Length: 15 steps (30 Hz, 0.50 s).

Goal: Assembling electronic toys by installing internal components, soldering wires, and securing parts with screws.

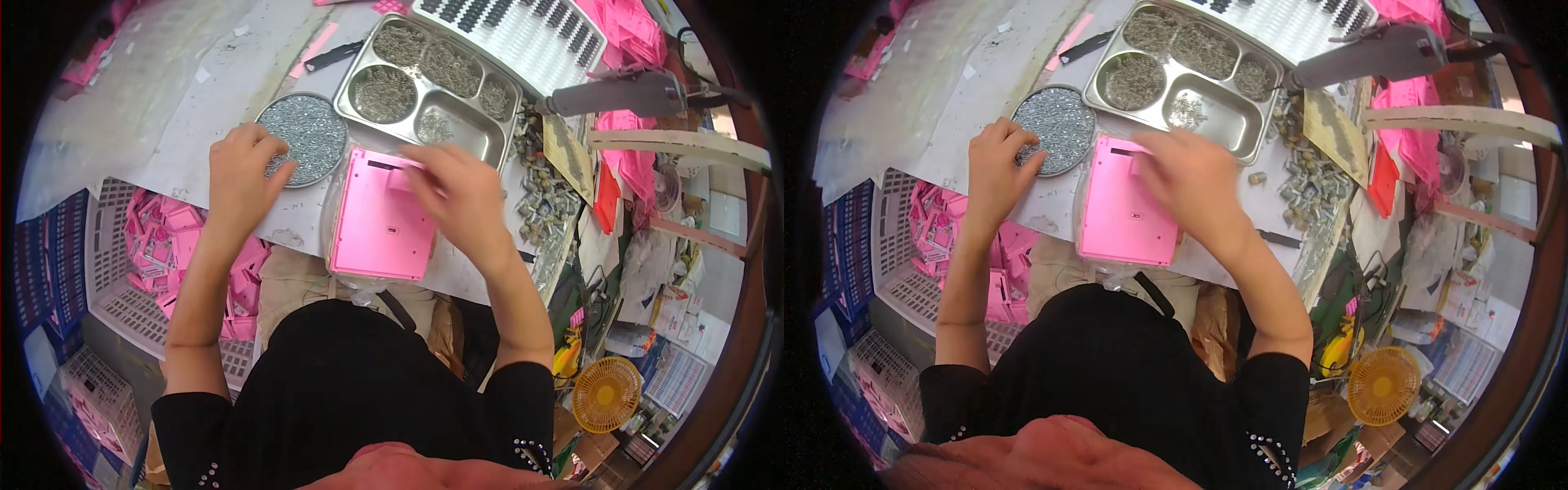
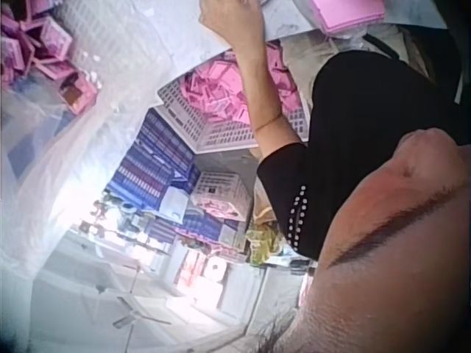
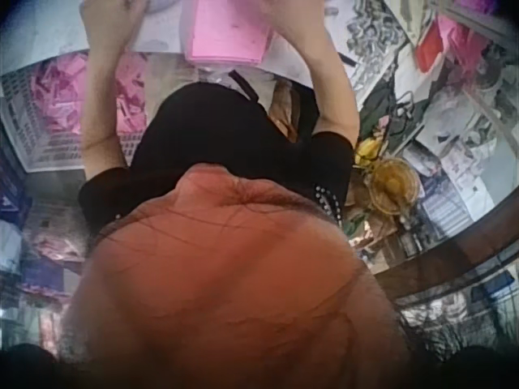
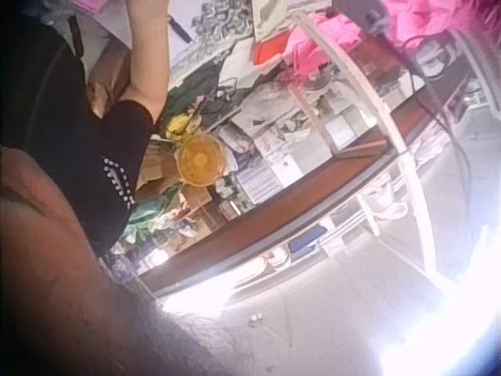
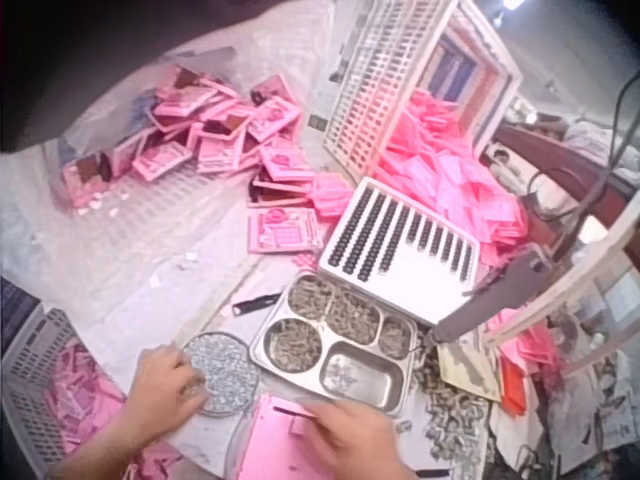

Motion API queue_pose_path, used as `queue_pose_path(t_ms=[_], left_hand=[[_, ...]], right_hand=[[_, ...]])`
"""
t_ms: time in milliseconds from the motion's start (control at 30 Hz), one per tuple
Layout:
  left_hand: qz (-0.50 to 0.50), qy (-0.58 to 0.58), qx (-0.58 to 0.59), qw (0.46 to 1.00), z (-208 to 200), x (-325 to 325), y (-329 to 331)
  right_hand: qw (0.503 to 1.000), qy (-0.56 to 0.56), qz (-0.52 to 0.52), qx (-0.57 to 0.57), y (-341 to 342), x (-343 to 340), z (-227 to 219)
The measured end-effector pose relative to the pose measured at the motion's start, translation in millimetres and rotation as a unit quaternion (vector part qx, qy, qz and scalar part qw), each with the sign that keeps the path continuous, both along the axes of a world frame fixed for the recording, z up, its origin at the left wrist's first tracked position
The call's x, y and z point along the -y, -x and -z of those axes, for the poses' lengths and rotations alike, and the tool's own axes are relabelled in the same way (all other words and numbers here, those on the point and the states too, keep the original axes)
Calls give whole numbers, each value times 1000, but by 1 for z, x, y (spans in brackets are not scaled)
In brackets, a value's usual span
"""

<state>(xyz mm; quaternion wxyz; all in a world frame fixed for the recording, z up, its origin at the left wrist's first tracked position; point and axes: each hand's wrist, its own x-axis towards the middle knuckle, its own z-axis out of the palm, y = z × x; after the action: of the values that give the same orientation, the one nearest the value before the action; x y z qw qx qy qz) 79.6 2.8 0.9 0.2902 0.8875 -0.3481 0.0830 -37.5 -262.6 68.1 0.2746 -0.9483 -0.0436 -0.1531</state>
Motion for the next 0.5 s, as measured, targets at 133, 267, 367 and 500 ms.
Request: queue_pose_path(t_ms=[133, 267, 367, 500], left_hand=[[29, -72, 16, 997, 3, -1, -10], [25, 12, 28, 999, 8, -4, -14], [23, 34, 32, 999, 5, -3, -19], [66, 41, -56, 995, -1, 0, -13]], right_hand=[[968, 204, -144, 12, -90, -50, 42], [935, 299, -179, -69, -123, -69, 57], [942, 278, -174, -71, -129, -71, 57], [941, 277, -186, -64, -135, -68, 64]])
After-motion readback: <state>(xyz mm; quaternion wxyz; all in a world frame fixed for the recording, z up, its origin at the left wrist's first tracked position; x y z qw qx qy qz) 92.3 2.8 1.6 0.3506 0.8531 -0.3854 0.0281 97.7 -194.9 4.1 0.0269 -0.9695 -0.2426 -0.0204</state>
